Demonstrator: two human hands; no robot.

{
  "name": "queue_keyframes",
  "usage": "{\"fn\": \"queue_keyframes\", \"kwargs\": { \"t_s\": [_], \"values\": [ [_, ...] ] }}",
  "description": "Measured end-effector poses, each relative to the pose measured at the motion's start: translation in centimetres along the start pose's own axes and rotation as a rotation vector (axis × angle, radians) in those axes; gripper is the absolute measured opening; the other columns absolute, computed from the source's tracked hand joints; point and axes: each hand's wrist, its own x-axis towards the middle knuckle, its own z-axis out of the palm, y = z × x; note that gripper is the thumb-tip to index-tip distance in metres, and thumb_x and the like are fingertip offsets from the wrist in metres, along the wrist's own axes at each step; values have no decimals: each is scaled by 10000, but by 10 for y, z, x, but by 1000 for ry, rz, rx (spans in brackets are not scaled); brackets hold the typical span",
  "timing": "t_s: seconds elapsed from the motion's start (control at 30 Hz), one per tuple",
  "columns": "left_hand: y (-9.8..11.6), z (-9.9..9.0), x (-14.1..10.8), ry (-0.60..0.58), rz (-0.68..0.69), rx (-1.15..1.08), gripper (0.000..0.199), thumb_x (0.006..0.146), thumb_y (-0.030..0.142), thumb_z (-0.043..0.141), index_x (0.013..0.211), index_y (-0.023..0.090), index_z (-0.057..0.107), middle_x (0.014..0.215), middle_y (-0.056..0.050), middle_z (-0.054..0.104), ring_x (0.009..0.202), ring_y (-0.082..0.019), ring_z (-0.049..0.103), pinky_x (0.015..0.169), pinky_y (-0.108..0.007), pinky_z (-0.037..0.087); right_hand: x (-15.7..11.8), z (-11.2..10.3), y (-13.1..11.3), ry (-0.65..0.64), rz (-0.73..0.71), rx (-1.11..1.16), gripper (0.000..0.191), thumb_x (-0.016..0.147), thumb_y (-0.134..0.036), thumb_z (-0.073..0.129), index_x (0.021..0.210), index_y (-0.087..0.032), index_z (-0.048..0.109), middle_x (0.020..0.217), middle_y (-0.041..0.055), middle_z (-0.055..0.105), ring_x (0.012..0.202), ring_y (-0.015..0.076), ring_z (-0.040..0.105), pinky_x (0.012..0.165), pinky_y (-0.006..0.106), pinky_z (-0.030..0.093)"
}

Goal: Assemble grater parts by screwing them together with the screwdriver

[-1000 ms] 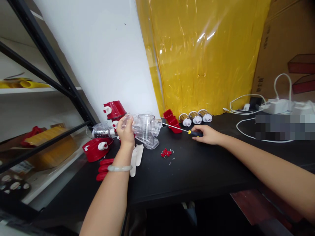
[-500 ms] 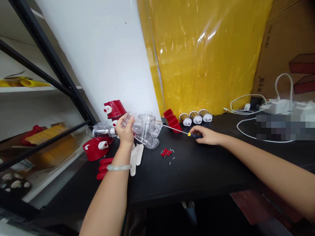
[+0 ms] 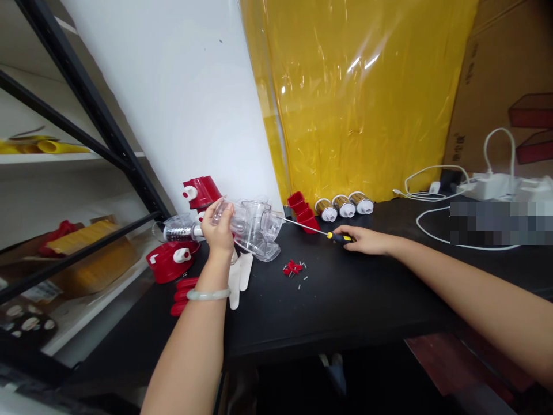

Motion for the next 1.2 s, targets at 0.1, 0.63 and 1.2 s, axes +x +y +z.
{"fn": "queue_keyframes", "kwargs": {
  "t_s": [0.1, 0.63, 1.2],
  "values": [
    [2, 0, 0, 7, 4, 28, 391, 642, 384, 792, 941, 152, 695, 854, -45, 676, 745, -157, 646, 746, -301, 525, -3, -5, 2, -83, -40, 29, 520, 668, -147, 568, 1183, -217, 586, 1127, 50, 661, 1036, 230, 615, 903, 346, 465],
    [3, 0, 0, 44, -17, -35, 368, 651, 388, 772, 926, 153, 702, 862, -49, 675, 735, -152, 632, 714, -284, 511, -2, -11, 6, 278, -17, 14, 458, 681, -545, 714, 871, -226, 446, 714, -31, 554, 620, 141, 523, 599, 280, 406],
    [-7, -3, 2, 106, -50, -77, 353, 645, 341, 773, 929, 138, 714, 825, -38, 667, 748, -157, 625, 743, -292, 486, -17, -12, -16, -192, 143, 635, 431, 739, -444, 760, 991, -236, 478, 898, 16, 629, 722, 129, 602, 530, 217, 384]
  ]
}}
